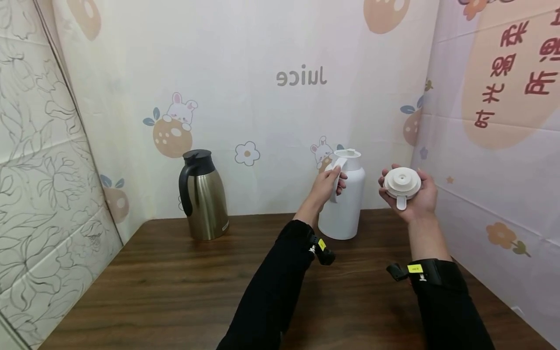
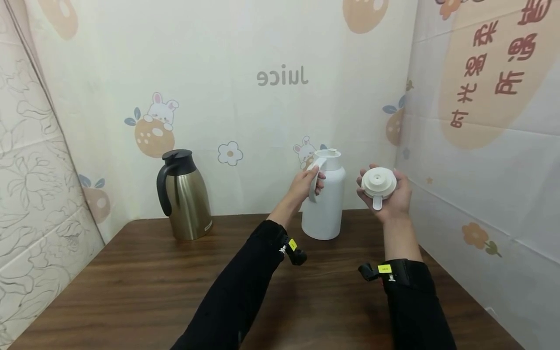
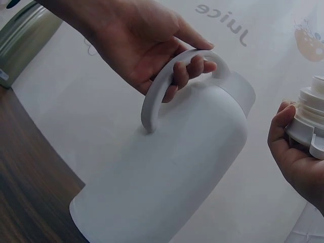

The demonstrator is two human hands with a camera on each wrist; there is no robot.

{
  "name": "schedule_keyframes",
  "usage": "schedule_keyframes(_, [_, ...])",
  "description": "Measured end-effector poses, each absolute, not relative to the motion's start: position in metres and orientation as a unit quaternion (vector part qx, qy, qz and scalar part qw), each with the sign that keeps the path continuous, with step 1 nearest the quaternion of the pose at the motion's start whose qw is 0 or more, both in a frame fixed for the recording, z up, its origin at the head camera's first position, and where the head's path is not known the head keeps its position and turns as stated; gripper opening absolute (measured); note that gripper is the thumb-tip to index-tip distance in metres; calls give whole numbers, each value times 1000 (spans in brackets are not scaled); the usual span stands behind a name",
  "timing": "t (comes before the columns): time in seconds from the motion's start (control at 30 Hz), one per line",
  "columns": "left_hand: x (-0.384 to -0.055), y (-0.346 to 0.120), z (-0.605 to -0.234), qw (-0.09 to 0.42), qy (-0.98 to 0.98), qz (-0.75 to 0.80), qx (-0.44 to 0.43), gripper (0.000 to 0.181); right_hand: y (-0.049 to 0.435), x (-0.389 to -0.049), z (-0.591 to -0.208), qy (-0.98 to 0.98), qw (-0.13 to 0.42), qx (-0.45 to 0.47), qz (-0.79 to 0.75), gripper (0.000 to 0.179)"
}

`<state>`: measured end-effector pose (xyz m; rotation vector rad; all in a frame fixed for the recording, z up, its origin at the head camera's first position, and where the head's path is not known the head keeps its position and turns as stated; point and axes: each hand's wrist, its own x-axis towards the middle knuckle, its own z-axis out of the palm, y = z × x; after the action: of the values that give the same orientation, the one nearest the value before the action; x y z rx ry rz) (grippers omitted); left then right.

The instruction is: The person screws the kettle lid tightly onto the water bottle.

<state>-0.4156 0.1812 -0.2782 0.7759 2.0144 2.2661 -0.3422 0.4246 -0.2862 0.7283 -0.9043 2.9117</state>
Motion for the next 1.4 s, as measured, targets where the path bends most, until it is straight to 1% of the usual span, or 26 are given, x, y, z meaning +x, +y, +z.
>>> schedule_keyframes(0.17, [-413,173,-279,-5,648,720,246,47,424,-343,-285,-282,3,226,932,62])
schedule_keyframes(0.37, [-408,155,-281,-2,657,715,240,46,423,-344,-284,-284,0,227,932,60])
schedule_keyframes(0.53, [-402,138,-282,-7,666,704,245,49,420,-344,-284,-289,3,229,929,57])
schedule_keyframes(0.93, [-388,94,-284,17,663,703,257,54,416,-343,-282,-290,4,232,928,58])
schedule_keyframes(1.13, [-378,77,-287,7,650,708,276,53,414,-342,-281,-287,-1,239,928,58])
schedule_keyframes(1.4, [-363,50,-293,10,633,723,277,62,412,-344,-285,-299,-6,247,921,55])
